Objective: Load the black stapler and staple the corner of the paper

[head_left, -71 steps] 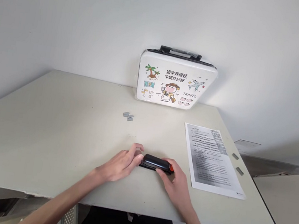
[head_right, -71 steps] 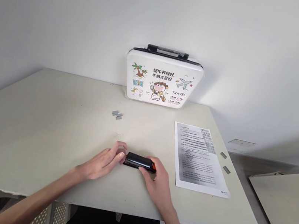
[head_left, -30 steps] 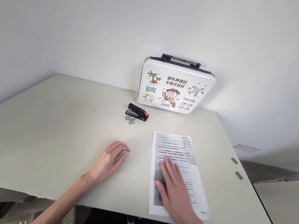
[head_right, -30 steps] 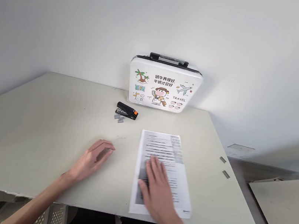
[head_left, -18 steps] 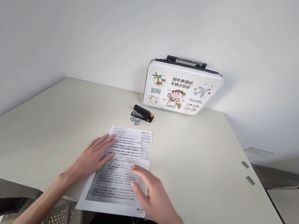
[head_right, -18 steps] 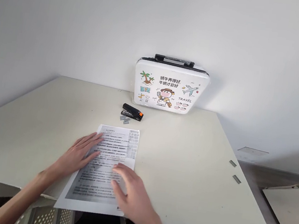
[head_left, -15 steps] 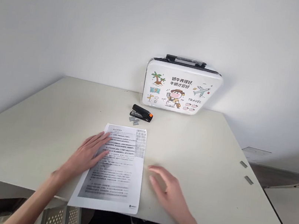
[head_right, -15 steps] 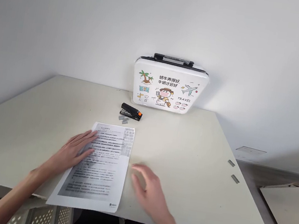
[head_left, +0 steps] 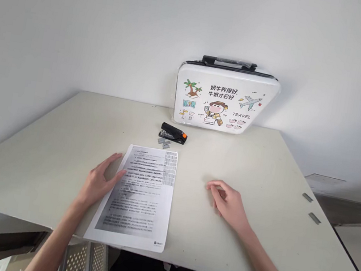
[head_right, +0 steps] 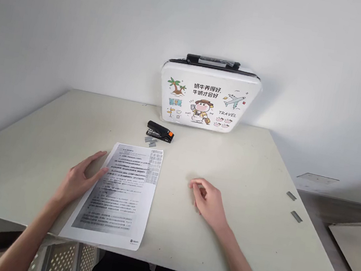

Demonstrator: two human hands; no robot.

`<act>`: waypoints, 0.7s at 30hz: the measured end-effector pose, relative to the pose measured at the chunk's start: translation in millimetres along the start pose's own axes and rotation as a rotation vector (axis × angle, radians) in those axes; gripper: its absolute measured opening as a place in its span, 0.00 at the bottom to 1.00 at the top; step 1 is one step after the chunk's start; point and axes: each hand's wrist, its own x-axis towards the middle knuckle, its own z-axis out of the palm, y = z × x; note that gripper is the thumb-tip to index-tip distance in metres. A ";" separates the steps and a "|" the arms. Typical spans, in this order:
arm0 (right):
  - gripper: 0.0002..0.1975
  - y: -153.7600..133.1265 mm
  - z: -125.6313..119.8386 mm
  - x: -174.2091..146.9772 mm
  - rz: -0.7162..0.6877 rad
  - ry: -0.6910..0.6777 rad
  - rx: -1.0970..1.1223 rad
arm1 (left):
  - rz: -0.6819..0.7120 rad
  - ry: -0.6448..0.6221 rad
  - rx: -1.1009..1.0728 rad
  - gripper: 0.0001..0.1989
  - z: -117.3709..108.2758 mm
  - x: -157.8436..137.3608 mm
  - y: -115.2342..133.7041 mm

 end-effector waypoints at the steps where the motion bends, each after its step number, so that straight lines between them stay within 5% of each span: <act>1: 0.23 -1.1 -1.1 11.7 -0.001 -0.013 0.018 | -0.001 -0.004 0.006 0.30 0.0 0.0 1.0; 7: 0.24 -7.3 -3.8 56.7 -0.031 -0.017 0.093 | 0.020 0.002 0.012 0.27 3.4 -0.7 0.7; 21: 0.18 4.6 0.0 52.9 -0.115 0.008 0.020 | -0.001 0.015 -0.040 0.23 1.2 -4.4 5.1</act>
